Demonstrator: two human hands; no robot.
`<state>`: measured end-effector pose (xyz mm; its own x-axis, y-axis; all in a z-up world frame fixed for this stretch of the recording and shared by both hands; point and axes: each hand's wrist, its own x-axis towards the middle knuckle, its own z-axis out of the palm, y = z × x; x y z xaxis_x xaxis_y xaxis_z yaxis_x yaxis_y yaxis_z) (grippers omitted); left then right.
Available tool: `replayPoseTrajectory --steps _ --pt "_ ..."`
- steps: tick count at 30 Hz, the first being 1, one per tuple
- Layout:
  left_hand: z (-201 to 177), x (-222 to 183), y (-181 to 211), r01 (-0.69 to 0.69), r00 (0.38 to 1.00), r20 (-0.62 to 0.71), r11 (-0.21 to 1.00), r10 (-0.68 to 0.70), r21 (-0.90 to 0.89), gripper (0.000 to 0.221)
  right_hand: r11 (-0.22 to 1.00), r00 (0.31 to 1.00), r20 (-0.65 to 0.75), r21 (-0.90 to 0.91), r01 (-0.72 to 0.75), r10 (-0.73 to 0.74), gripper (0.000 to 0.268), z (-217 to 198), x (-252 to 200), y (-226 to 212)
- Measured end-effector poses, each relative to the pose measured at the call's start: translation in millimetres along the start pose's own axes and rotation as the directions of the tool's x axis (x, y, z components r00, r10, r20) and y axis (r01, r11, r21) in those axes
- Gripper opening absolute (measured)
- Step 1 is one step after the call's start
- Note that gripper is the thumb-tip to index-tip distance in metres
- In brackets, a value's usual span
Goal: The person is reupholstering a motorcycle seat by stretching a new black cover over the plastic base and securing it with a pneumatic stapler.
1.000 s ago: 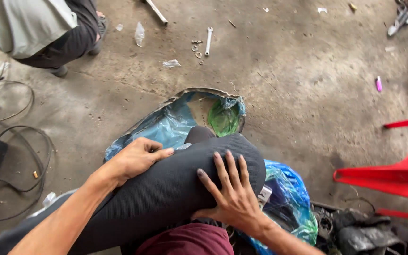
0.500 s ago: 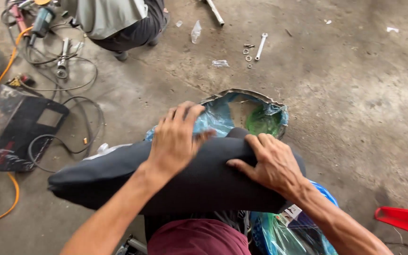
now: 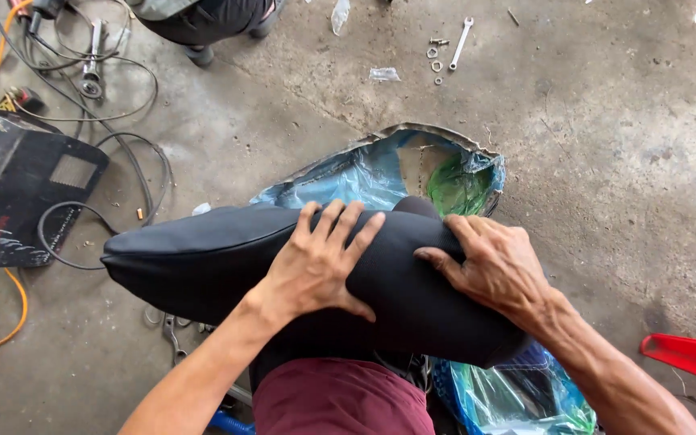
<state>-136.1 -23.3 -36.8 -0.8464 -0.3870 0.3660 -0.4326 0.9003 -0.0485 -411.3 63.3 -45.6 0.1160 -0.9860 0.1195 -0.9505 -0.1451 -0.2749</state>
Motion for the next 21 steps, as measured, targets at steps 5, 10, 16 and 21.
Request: replayPoseTrajectory --steps 5,10,16,21 --pt "20.6 10.9 -12.2 0.025 0.998 0.062 0.998 -0.021 -0.064 0.143 0.999 0.999 0.037 0.033 0.013 -0.015 0.051 14.4 1.2 19.6" --pt "21.9 51.4 -39.8 0.308 0.873 0.436 0.94 -0.22 -0.143 0.125 0.991 0.994 -0.098 -0.125 0.042 -0.055 0.044 24.1 46.9 25.7" --pt "39.6 88.4 -79.7 0.775 0.445 0.768 0.628 -0.461 -0.073 0.075 0.995 0.852 -0.517 0.001 0.098 -0.083 0.061 50.8 -25.5 -80.0" --pt "93.2 56.3 -98.6 0.887 0.184 0.813 0.45 -0.552 0.104 0.073 0.927 0.94 -0.271 0.253 0.277 -0.207 0.061 141.1 -43.3 -108.7"
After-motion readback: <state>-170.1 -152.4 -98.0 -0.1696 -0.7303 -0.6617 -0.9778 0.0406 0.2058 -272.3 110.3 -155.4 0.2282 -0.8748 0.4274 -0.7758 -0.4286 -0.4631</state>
